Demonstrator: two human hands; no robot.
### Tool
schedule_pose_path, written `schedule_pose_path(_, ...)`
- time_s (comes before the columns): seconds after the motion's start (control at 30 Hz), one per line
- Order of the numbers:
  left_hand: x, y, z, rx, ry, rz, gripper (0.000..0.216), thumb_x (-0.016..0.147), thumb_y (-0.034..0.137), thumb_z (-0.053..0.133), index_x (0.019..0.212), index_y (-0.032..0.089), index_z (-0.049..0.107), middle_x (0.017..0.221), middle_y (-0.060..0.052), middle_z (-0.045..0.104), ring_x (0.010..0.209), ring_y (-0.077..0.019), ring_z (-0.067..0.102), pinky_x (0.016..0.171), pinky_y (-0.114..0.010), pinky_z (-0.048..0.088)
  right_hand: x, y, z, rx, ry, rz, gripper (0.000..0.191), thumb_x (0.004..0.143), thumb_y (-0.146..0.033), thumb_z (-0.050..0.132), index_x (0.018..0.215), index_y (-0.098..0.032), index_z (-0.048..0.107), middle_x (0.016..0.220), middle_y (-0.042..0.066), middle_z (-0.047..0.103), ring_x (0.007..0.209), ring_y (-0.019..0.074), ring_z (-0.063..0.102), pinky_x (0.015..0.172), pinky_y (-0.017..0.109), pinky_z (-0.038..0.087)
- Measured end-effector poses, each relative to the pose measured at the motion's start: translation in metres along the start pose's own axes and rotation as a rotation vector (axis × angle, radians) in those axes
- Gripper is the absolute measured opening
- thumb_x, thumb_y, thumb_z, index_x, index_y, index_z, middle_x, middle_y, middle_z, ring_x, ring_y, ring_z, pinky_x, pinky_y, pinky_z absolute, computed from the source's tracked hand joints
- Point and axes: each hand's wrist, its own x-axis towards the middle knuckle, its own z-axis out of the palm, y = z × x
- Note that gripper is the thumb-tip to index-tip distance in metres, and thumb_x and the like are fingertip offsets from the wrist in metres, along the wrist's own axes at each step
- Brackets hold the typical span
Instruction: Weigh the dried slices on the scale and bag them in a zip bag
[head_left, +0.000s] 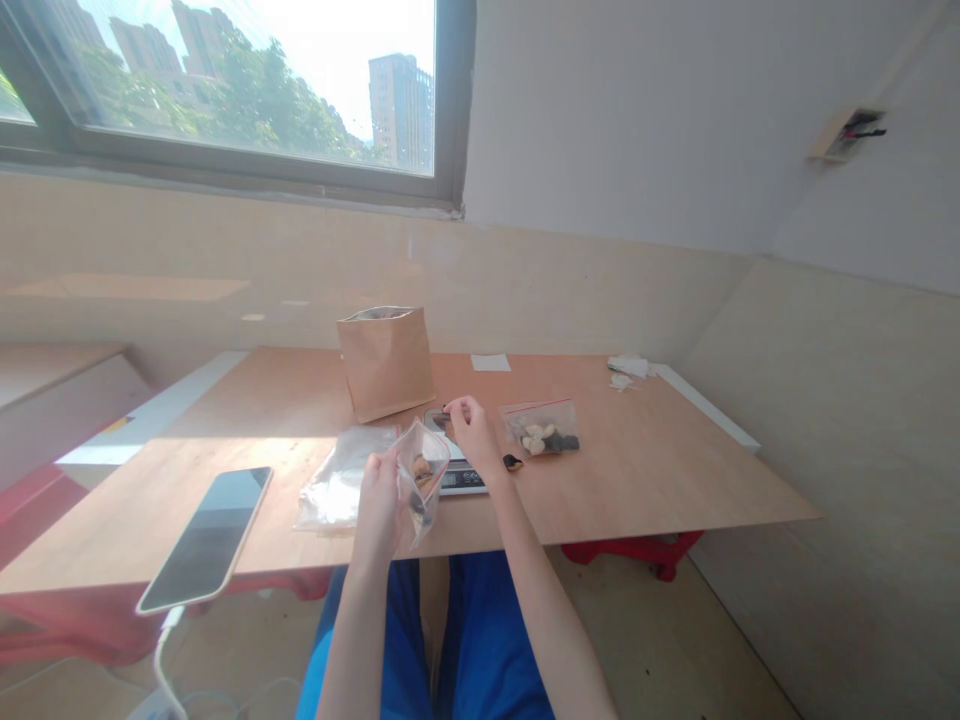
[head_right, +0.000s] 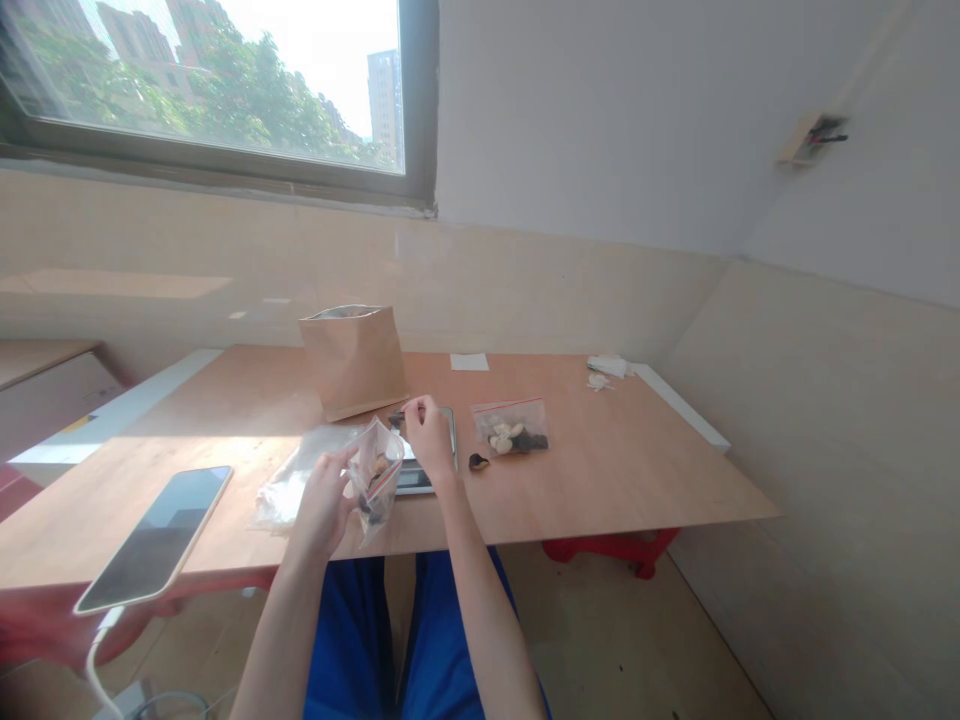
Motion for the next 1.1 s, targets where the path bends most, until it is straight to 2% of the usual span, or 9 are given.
schedule_pose_path(0.07,0.000,-0.001,0.001,-0.004,-0.005,-0.005,0.034,0.057,0.042,0.066,0.078,0.018,0.054,0.071,0.002,0.047,0.064,-0.0105,0.047,0.051,-0.020,0.035,-0.002,-0.014,-0.004,0.043,-0.011,-0.029,0.022,0.090,-0.028,0.039,0.080,-0.020,0.057,0.077,0.002,0.066,0.073,0.0150,0.062,0.065,0.023,0.042)
schedule_pose_path(0.17,0.001,-0.002,0.001,-0.004,-0.020,-0.017,0.035,0.057,0.043,0.067,0.077,0.018,0.052,0.070,0.003,0.048,0.062,-0.0095,0.045,0.050,-0.019,0.033,-0.006,-0.029,-0.002,-0.097,-0.081,-0.063,0.020,0.089,-0.033,0.043,0.080,-0.020,0.055,0.066,0.001,0.060,0.064,0.0164,0.059,0.060,0.025,0.039)
schedule_pose_path(0.27,0.002,-0.002,0.001,-0.003,-0.031,-0.028,0.038,0.056,0.046,0.067,0.074,0.019,0.049,0.068,0.003,0.047,0.060,-0.0089,0.043,0.049,-0.019,0.032,-0.005,-0.032,0.005,-0.182,-0.086,-0.120,0.022,0.090,-0.035,0.043,0.079,-0.020,0.053,0.068,0.002,0.059,0.066,0.0170,0.057,0.063,0.026,0.039)
schedule_pose_path(0.37,0.003,-0.001,-0.001,-0.019,-0.037,-0.054,0.040,0.054,0.046,0.068,0.075,0.019,0.047,0.069,0.003,0.048,0.061,-0.0100,0.044,0.049,-0.020,0.033,0.003,-0.018,0.014,-0.199,0.028,-0.148,0.021,0.091,-0.029,0.040,0.079,-0.019,0.054,0.079,0.005,0.059,0.075,0.0172,0.057,0.069,0.027,0.041)
schedule_pose_path(0.47,0.003,0.001,-0.002,-0.045,-0.032,-0.061,0.041,0.051,0.044,0.069,0.076,0.019,0.048,0.068,0.003,0.047,0.061,-0.0100,0.045,0.048,-0.019,0.031,0.016,0.008,0.020,-0.236,0.091,-0.121,0.021,0.091,-0.020,0.035,0.087,-0.018,0.055,0.090,0.008,0.058,0.084,0.0177,0.057,0.076,0.029,0.042)
schedule_pose_path(0.6,0.002,0.003,-0.002,-0.055,-0.017,-0.069,0.040,0.051,0.044,0.068,0.074,0.019,0.047,0.060,0.006,0.040,0.057,-0.0091,0.042,0.046,-0.019,0.026,0.026,0.047,0.028,-0.334,-0.017,-0.121,0.025,0.084,-0.012,0.043,0.105,-0.014,0.056,0.112,0.013,0.056,0.106,0.0213,0.052,0.090,0.033,0.040)
schedule_pose_path(0.7,0.003,0.003,-0.002,-0.050,-0.036,-0.062,0.039,0.052,0.045,0.068,0.073,0.020,0.047,0.058,0.007,0.037,0.055,-0.0095,0.042,0.047,-0.020,0.027,0.026,0.064,0.034,-0.360,-0.090,-0.142,0.031,0.079,-0.010,0.052,0.110,-0.014,0.056,0.116,0.014,0.057,0.110,0.0232,0.050,0.093,0.035,0.038)
schedule_pose_path(0.93,0.004,0.003,-0.001,-0.020,-0.027,-0.048,0.041,0.051,0.046,0.068,0.074,0.019,0.049,0.064,0.004,0.047,0.059,-0.0111,0.047,0.049,-0.021,0.029,0.020,0.068,0.036,-0.390,-0.088,-0.119,0.014,0.081,-0.010,0.051,0.089,-0.017,0.061,0.100,0.013,0.063,0.101,0.0248,0.054,0.090,0.039,0.038)
schedule_pose_path(1.1,0.003,0.004,-0.001,0.004,-0.020,-0.055,0.039,0.054,0.047,0.066,0.074,0.019,0.049,0.071,0.002,0.050,0.065,-0.0120,0.048,0.050,-0.021,0.030,0.017,0.057,0.026,-0.312,-0.078,-0.123,0.008,0.083,-0.016,0.052,0.084,-0.017,0.060,0.092,0.007,0.066,0.091,0.0189,0.058,0.082,0.030,0.043)
